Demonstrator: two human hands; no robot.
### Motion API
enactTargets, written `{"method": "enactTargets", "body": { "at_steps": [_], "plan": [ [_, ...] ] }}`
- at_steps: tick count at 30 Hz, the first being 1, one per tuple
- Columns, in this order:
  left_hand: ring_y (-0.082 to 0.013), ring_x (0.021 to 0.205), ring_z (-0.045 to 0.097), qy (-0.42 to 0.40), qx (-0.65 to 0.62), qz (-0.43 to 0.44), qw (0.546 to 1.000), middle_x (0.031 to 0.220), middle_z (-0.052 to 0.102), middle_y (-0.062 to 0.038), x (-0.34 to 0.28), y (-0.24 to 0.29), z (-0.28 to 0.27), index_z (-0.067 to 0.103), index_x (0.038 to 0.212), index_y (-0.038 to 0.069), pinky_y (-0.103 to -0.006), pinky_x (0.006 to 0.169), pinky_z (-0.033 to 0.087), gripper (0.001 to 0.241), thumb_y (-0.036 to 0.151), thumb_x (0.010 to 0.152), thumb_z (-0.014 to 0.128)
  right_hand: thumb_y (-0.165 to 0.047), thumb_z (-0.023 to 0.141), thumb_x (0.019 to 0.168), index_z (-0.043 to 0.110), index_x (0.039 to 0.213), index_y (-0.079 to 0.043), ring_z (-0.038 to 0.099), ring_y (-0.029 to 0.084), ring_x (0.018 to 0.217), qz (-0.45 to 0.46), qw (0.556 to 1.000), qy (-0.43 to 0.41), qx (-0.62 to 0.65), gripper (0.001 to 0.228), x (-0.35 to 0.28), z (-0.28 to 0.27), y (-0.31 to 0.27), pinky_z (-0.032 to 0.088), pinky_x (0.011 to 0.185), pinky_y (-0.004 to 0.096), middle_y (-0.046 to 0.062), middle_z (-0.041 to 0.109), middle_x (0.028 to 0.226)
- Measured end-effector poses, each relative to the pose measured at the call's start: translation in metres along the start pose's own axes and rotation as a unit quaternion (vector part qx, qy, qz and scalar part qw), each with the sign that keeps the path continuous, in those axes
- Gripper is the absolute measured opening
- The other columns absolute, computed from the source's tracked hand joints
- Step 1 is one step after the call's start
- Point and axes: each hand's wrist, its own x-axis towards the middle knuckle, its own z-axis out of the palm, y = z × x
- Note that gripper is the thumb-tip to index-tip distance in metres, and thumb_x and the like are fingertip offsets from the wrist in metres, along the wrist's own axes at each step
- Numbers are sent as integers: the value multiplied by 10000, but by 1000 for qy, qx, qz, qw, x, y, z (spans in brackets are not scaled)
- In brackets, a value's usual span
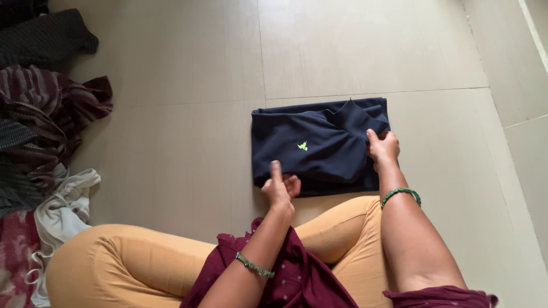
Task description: The person folds a dark blue garment and then a striped polo shirt on the floor, smoothing and aligning each piece before stacking them with other folded clothes nearby.
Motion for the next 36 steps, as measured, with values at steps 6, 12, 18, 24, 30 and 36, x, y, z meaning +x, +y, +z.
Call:
{"method": "enactTargets", "body": {
  "at_steps": [6, 12, 18, 24, 30, 36],
  "plan": [
    [-237, 737, 698, -6, 218, 431, 876, 864, 731, -131, -3, 31, -8, 710, 946, 19, -351, 678, 554, 349, 302, 1059, 540, -230, 800, 820, 606, 1271, -87, 609, 310, 1180, -264, 949, 101, -138, 511, -35, -14, -34, 479, 1017, 451, 163, 679, 1213],
    [-310, 1525, 378, -46, 553, 677, 484, 1589, 491, -77, 43, 49, 41, 663, 1401, 188, -494, 1245, 298, 437, 210, 988, 522, -288, 549, 1040, 485, 1521, -155, 359, 273, 1542, -595, 755, -176, -212, 503, -102, 44, -58, 238, 1301, 443, 95, 458, 1608],
    [-313, 1508, 229, -64, 638, 551, 534, 1647, 289, -88, 54, 59, 33, 386, 1560, 268, -581, 1198, 149, 788, 595, 869, 580, -692, 353, 966, 189, 1621, -349, -17, 228, 1576, -438, 765, -133, -453, 757, -63, 44, -51, -60, 1206, 593, 32, 79, 1714],
    [-267, 1571, 191, -17, 637, 538, 552, 1693, 224, -47, 65, 79, 36, 302, 1625, 260, -569, 1247, 121, 839, 707, 936, 477, -740, 281, 942, 132, 1617, -435, -52, 240, 1585, -353, 800, -132, -467, 755, -42, 44, -35, -27, 1204, 646, -7, 33, 1728],
    [-270, 1510, 176, 22, 680, 500, 536, 1659, 230, 46, 100, 88, 10, 275, 1580, 259, -574, 1189, 104, 875, 759, 868, 363, -740, 299, 949, 97, 1626, -377, -79, 316, 1567, -383, 799, -166, -434, 794, -53, 54, -35, 8, 1165, 666, 80, 6, 1718],
    [-303, 1438, 442, -66, 404, 563, 718, 1582, 442, -65, 144, 141, -25, 346, 1639, 195, -427, 1203, 409, 608, 287, 1040, 401, -746, 450, 892, 125, 1645, -348, -26, 287, 1586, -373, 823, -175, -390, 911, -57, 59, -46, 6, 1201, 655, 67, 74, 1724]
  ]
}}
